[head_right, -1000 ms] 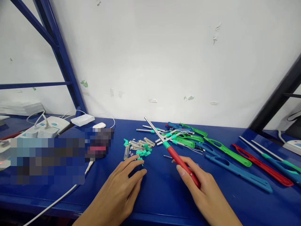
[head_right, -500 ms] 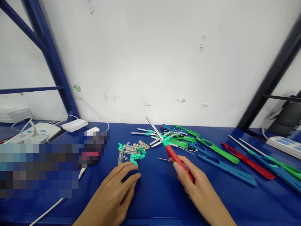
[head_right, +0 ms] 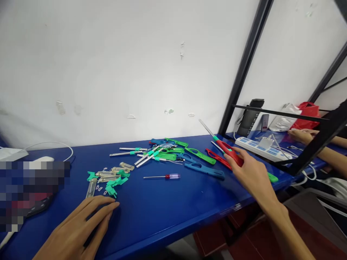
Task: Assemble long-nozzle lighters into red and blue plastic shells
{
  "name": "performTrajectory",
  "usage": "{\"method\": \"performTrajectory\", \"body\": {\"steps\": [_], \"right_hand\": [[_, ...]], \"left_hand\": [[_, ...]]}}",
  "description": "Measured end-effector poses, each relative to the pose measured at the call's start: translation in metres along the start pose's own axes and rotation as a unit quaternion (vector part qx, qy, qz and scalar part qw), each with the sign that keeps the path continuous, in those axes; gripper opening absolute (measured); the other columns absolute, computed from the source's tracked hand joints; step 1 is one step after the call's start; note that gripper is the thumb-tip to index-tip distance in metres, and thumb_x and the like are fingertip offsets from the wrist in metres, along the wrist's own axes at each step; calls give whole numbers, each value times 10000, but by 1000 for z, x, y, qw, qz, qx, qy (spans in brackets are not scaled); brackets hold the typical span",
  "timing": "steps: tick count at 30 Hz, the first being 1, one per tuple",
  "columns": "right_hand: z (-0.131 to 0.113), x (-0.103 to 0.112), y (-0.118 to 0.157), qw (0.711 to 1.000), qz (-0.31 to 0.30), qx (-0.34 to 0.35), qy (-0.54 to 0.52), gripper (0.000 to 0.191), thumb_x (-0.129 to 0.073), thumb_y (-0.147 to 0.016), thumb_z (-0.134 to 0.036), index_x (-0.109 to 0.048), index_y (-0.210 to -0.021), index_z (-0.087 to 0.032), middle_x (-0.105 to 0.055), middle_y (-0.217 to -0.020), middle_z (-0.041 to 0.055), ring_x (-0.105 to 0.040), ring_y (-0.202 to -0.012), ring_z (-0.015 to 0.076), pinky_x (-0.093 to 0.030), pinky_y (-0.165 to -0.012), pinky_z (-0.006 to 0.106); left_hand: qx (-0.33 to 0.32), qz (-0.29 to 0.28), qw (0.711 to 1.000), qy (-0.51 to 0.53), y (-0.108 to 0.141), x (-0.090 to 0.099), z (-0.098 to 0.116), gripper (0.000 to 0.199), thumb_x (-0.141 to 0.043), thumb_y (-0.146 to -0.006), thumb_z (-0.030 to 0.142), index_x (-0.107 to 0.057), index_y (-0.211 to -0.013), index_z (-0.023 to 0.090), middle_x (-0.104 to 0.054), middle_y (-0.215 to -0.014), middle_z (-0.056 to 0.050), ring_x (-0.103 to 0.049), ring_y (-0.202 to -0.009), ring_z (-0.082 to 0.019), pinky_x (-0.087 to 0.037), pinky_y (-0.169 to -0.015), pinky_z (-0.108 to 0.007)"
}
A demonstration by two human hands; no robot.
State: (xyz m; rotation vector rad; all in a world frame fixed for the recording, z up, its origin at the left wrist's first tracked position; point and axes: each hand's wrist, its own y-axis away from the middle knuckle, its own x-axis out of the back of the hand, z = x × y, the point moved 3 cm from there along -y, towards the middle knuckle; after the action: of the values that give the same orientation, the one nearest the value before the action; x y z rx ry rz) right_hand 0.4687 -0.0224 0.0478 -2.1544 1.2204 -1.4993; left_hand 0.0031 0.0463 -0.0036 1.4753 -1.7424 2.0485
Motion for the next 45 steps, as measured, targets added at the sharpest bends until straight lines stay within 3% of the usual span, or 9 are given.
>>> {"method": "performTrajectory", "body": {"steps": [4,8,15,20,27,33,36,39,45], "right_hand": [[49,2,-14,989,-7,0,150,511,-602,-945,-576,-760,-1169,-146,-735,-793,186,-714,-771,428,-466,-660,470],[79,-14,-10,972,-30,31,229,341,-642,-1015,-468,-715,-1202,-194,-748,-1045,112,-722,-938,274,-576,-816,426],[91,-35,-14,957,-15,78,280,380,-677,-1019,-406,-648,-1343,-209,-652,-1383,115,-672,-1173,278,-582,-975,514],[71,-48,-12,950,-65,157,263,320,-688,-1009,-405,-696,-1268,-217,-652,-1410,106,-604,-1307,309,-481,-1105,585],[53,-57,-4,961,-91,172,195,267,-699,-992,-425,-738,-1128,-199,-725,-1277,90,-642,-1240,286,-487,-1077,554],[24,-39,-12,984,-43,140,104,372,-564,-987,-528,-765,-861,-242,-808,-872,91,-741,-845,327,-531,-786,457],[-2,-19,-4,993,6,109,46,392,-544,-988,-569,-761,-899,-255,-807,-842,98,-753,-837,353,-526,-755,459],[-42,-13,22,989,-48,131,-40,339,-615,-980,-569,-767,-900,-277,-819,-912,47,-771,-841,295,-572,-756,404],[-125,-52,77,948,-163,225,-156,185,-635,-1027,-413,-768,-1003,-287,-804,-1022,39,-728,-1011,259,-591,-914,406]], "left_hand": [[-7,12,1000,-5,0,-2,-2,313,-445,-1103,295,-723,-1228,226,-775,-1113,-53,-766,-1043,-231,-624,-944,-315],[-5,-6,1000,2,5,-5,-4,311,-453,-1095,292,-709,-1262,230,-775,-1134,-55,-763,-1059,-244,-626,-952,-338],[-2,-49,999,15,13,-10,-6,337,-461,-1077,252,-705,-1309,251,-775,-1170,-42,-753,-1091,-248,-616,-991,-350],[-18,-54,998,8,9,-8,-3,353,-421,-1083,220,-714,-1280,213,-778,-1146,-56,-747,-1091,-248,-618,-987,-345],[6,-75,997,2,1,1,2,367,-389,-1104,235,-718,-1266,204,-762,-1167,-72,-740,-1094,-250,-630,-982,-373],[-2,-55,999,-2,1,2,2,374,-379,-1114,254,-726,-1247,210,-769,-1133,-59,-750,-1051,-242,-638,-950,-361],[14,-70,997,9,0,3,3,383,-369,-1117,249,-722,-1261,211,-762,-1148,-62,-742,-1071,-239,-636,-958,-357],[41,-78,996,30,-2,4,5,357,-395,-1112,262,-727,-1232,208,-752,-1151,-73,-734,-1081,-243,-639,-956,-357],[53,-67,994,64,-5,6,7,313,-440,-1081,199,-719,-1223,213,-743,-1103,-67,-735,-1015,-243,-649,-902,-374]]}}
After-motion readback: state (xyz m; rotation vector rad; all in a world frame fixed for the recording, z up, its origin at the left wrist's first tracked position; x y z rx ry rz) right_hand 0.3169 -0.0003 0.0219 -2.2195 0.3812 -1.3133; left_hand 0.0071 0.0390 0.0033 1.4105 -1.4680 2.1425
